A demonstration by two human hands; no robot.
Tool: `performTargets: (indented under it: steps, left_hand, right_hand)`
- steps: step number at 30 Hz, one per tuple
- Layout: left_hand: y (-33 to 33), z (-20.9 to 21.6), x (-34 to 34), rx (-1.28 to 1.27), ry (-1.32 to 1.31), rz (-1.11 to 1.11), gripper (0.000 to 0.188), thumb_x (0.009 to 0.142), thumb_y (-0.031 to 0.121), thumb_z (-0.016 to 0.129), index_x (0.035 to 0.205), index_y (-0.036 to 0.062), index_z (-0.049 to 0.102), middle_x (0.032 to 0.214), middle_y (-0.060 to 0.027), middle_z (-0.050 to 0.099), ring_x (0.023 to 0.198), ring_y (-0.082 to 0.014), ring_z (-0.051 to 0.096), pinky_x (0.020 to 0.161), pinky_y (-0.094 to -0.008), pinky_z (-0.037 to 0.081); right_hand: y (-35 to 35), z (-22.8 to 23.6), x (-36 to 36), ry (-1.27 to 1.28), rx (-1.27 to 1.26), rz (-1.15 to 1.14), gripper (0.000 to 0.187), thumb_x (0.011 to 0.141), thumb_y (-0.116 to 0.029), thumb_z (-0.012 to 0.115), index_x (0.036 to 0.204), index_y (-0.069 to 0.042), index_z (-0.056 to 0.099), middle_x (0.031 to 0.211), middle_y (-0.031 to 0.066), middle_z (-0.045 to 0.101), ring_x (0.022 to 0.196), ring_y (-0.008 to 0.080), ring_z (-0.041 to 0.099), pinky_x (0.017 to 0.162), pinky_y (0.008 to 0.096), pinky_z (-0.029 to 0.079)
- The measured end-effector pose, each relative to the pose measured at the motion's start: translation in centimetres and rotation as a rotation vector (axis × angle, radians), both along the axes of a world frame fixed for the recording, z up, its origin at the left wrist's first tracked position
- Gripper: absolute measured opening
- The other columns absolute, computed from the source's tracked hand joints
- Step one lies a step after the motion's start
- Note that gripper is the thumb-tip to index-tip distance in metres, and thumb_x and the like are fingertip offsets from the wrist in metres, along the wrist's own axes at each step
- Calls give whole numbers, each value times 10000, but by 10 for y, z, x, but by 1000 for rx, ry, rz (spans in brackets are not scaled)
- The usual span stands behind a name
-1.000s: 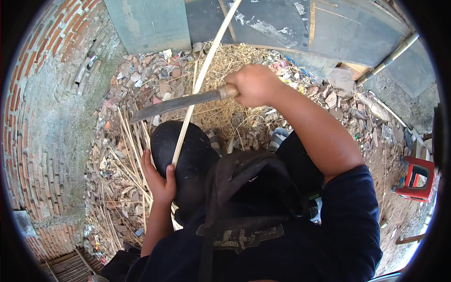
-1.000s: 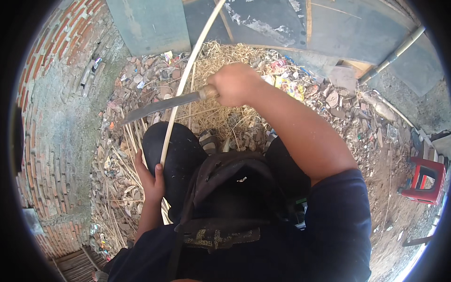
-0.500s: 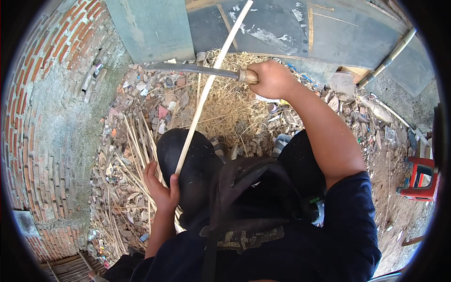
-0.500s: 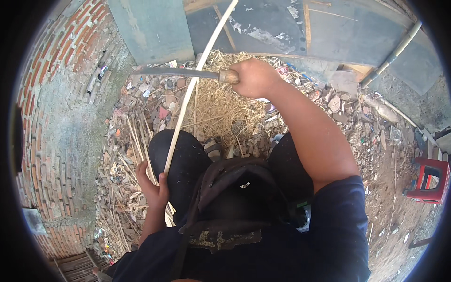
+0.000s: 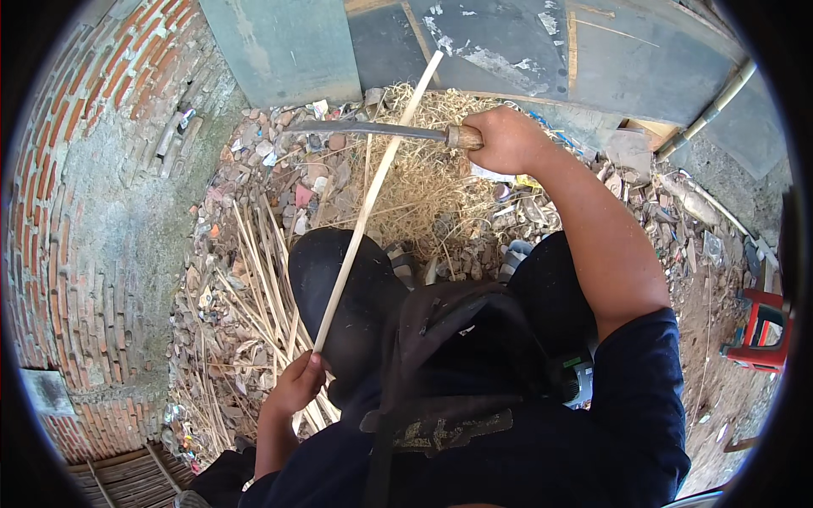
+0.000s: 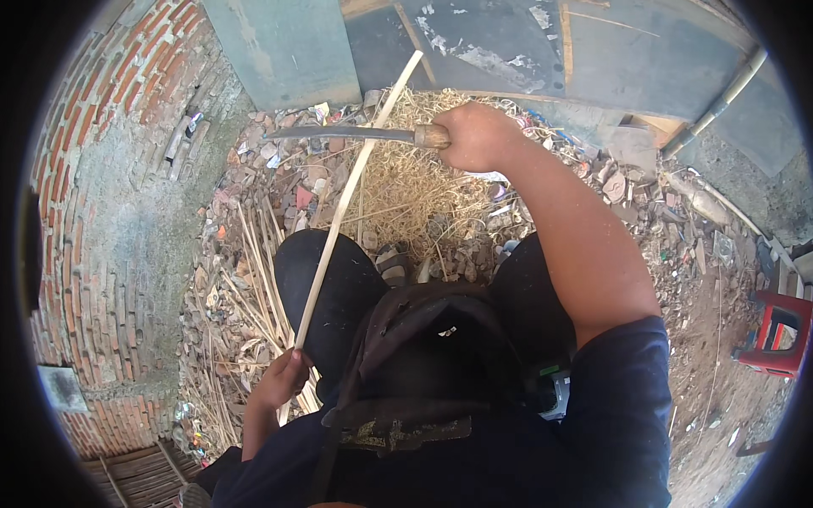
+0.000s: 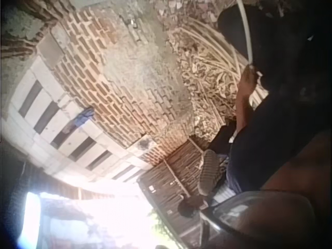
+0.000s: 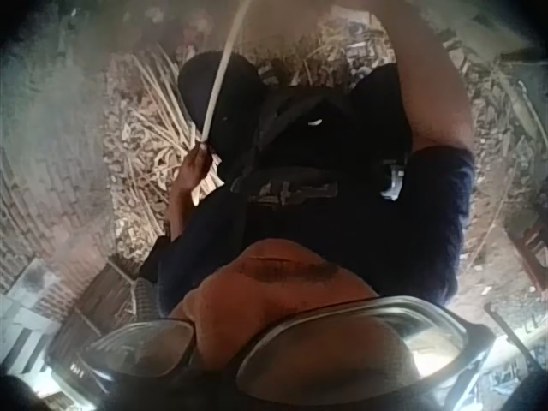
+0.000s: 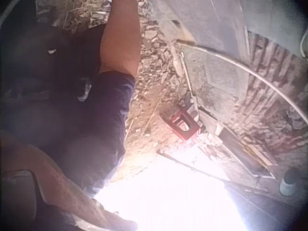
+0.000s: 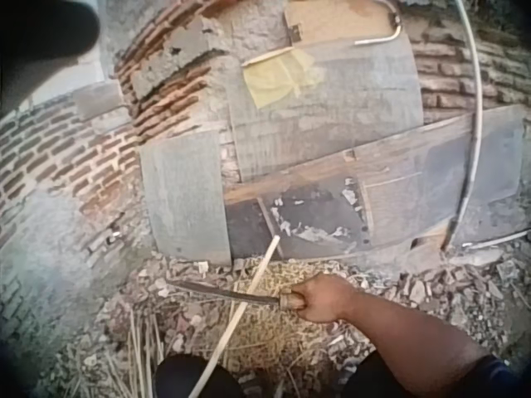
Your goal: The person shaves bamboo sticks using a knife, scraping along one stick by hand, tossing it aside, and shaving a second bamboo stick.
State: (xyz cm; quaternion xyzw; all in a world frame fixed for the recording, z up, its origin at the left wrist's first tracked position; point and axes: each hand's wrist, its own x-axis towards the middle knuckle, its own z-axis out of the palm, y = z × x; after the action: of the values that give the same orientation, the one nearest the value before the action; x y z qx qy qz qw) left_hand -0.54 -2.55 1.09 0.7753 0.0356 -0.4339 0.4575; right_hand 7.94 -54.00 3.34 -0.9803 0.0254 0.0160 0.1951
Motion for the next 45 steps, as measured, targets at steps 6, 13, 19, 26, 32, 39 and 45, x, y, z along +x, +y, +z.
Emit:
performTargets:
  steps: [6,13,19,26,32,39,45]
  left_hand:
    - [-27,-2,-12,202,-640,-180,423,1066,370,463,867,12,569,642,-82,545,603,-174,518,578,-358,424]
    - [-42,-19,-20,354,-797,-63,373,1046,297,492,817,3,506,602,-160,521,542,-290,533,544,-410,413]
    - [-34,-27,-14,397,-825,-144,364,1045,296,491,826,6,497,597,-186,518,532,-373,541,521,-430,407]
    - [-30,-17,-2,284,-744,-214,395,1065,318,434,860,-15,490,639,-203,502,587,-326,529,569,-424,393]
    - [-28,-16,2,268,-699,-224,417,1071,345,411,890,-14,521,657,-199,527,608,-307,545,579,-421,396]
    - [-23,-18,11,177,-622,-177,477,1075,419,402,874,4,526,634,-67,478,615,-157,452,571,-357,377]
    - [-23,-17,5,262,-686,-219,493,1077,408,388,854,-13,518,625,-82,480,606,-164,455,566,-371,381]
  right_hand:
    - [20,-2,-5,71,10,67,154,783,-192,655,911,-117,696,872,127,706,861,313,697,796,469,564]
    - [37,0,-5,32,-27,189,179,759,-184,660,915,-103,694,894,139,708,911,339,695,815,481,559]
    - [32,-13,6,53,88,98,167,788,-194,638,923,-113,694,883,121,707,894,316,701,796,480,562]
    - [42,-25,15,128,102,175,190,797,-191,640,963,-131,712,854,120,701,864,314,695,798,480,557]
    - [54,-22,12,74,132,154,157,801,-166,635,941,-130,697,869,131,696,872,309,696,811,477,561]
    - [19,-32,19,83,131,-23,177,846,-201,627,950,-72,691,910,133,709,878,303,698,831,450,556]
    - [44,-17,9,100,144,47,215,807,-220,630,962,-86,697,933,152,702,928,336,687,842,480,546]
